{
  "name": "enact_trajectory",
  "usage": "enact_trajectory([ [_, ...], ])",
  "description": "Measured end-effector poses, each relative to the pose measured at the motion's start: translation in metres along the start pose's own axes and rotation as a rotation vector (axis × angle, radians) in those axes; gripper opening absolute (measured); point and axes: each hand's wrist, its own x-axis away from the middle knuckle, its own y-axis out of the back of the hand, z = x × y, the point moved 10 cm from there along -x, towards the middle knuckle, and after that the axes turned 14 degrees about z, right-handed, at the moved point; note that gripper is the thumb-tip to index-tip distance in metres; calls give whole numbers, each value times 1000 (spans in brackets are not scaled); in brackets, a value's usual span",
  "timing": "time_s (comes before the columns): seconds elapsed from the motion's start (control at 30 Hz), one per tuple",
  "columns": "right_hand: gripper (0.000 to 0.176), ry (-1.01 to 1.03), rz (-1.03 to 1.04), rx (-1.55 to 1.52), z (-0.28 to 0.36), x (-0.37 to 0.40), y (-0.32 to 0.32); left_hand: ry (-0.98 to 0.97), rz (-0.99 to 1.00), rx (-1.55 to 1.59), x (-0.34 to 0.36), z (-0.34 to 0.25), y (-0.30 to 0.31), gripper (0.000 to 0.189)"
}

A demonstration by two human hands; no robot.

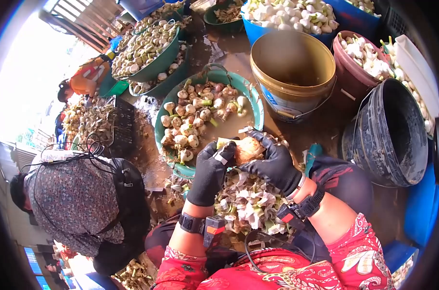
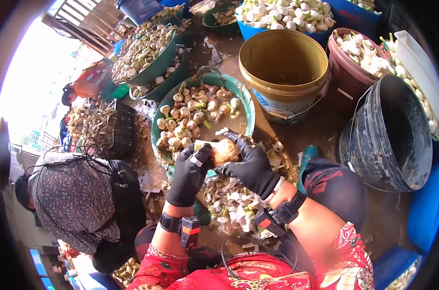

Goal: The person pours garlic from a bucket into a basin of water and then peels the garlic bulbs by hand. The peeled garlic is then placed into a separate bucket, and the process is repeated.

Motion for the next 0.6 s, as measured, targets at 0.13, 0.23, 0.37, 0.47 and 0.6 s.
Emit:
enact_trajectory([
  [0.13,71,-86,-9,-258,1,4,-2,172,-21,250,3,9,-1,21],
  [0.23,64,-124,24,-368,1,6,-4,187,27,190,1,7,-3,20],
  [0.37,57,-50,1,-342,18,6,1,208,-15,221,0,-1,-6,19],
  [0.47,42,-82,74,-900,-12,-5,-6,103,-12,-70,-4,-14,-5,17],
  [0.6,30,-325,301,-1444,-13,2,-36,-120,65,-873,-9,-38,-9,22],
])
